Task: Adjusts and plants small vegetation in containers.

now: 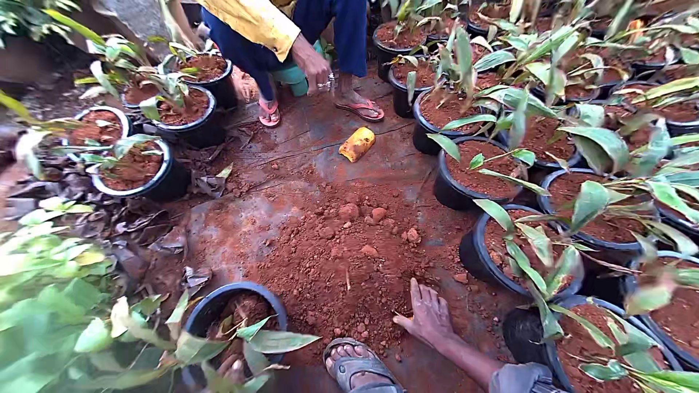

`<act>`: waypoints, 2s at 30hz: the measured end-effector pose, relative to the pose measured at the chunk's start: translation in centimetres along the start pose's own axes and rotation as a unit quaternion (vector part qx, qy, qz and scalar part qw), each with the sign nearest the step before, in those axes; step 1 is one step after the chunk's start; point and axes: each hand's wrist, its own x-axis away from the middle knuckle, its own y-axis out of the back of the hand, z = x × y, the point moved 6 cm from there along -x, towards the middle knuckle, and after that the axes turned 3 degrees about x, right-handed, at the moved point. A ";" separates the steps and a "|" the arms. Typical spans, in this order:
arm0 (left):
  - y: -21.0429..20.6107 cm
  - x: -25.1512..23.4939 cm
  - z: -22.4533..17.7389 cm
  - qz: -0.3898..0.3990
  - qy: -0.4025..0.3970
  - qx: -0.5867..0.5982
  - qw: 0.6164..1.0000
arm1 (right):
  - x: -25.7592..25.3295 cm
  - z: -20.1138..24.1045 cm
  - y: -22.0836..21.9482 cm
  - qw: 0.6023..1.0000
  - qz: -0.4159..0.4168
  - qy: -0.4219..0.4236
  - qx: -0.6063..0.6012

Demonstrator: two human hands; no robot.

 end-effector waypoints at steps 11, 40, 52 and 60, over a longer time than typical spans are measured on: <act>-0.2 0.9 -1.3 -0.115 0.112 -0.015 0.987 | -2.4 -2.7 -2.1 0.962 -0.188 0.120 -0.158; -0.2 1.2 -1.4 -0.135 0.201 0.018 0.970 | 11.7 27.5 13.7 0.865 0.076 0.440 0.230; -0.6 0.9 -0.9 -0.122 0.192 0.002 0.974 | 13.9 32.7 17.3 0.800 0.053 0.455 0.388; -0.5 2.1 -1.1 -0.168 0.131 0.010 0.977 | 4.4 10.8 11.8 0.919 -0.078 0.386 -0.004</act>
